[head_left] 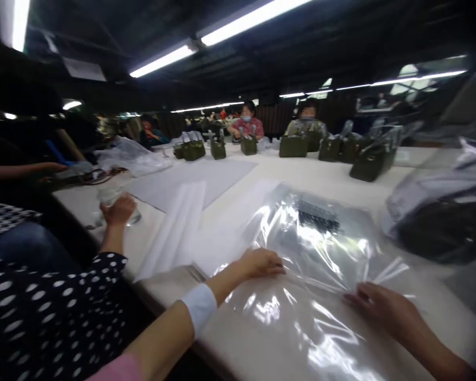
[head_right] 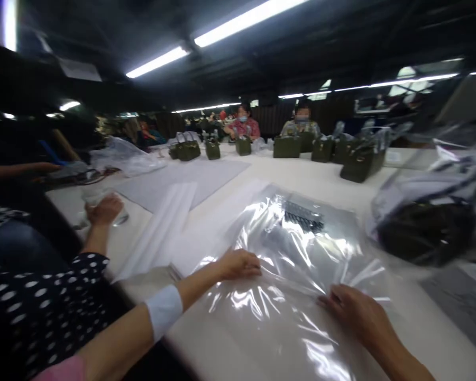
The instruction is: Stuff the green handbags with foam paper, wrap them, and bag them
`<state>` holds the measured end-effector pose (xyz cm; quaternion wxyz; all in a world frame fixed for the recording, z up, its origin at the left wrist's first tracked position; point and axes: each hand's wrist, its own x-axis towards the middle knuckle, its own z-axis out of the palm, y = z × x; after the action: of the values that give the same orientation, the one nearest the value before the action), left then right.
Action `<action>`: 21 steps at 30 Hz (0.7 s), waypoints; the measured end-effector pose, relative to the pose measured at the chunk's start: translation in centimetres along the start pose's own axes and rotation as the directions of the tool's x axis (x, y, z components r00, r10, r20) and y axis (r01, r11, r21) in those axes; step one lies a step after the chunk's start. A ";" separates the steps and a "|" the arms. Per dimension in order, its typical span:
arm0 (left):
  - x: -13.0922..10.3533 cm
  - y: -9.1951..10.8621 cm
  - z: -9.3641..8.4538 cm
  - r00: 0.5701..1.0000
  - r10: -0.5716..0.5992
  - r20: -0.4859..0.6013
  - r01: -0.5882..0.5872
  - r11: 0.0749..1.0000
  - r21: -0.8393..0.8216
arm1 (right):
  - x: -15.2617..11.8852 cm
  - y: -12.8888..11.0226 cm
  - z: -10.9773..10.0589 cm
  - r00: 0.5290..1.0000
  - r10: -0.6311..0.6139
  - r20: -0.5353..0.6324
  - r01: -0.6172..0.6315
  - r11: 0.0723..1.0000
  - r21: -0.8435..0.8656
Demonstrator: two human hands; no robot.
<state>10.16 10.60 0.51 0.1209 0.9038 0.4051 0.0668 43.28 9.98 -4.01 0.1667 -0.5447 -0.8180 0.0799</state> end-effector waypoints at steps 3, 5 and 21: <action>-0.3 -1.3 0.6 0.999 -0.010 -0.049 0.006 0.996 -0.086 | 0.1 -0.2 -0.9 0.992 0.007 0.124 -0.007 1.000 0.004; -0.3 -1.5 0.8 0.997 -0.029 -0.075 0.019 0.992 -0.122 | 0.4 -0.9 -1.4 0.991 0.033 0.133 -0.037 0.999 0.022; 1.7 -0.5 0.2 0.983 -0.001 -0.182 0.001 1.000 0.000 | 2.7 -1.4 -4.3 1.000 -0.003 0.023 0.000 0.995 0.101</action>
<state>10.92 12.16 0.18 0.0836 0.8936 0.4150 0.1490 42.71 11.73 0.96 0.1849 -0.5341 -0.8151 0.1273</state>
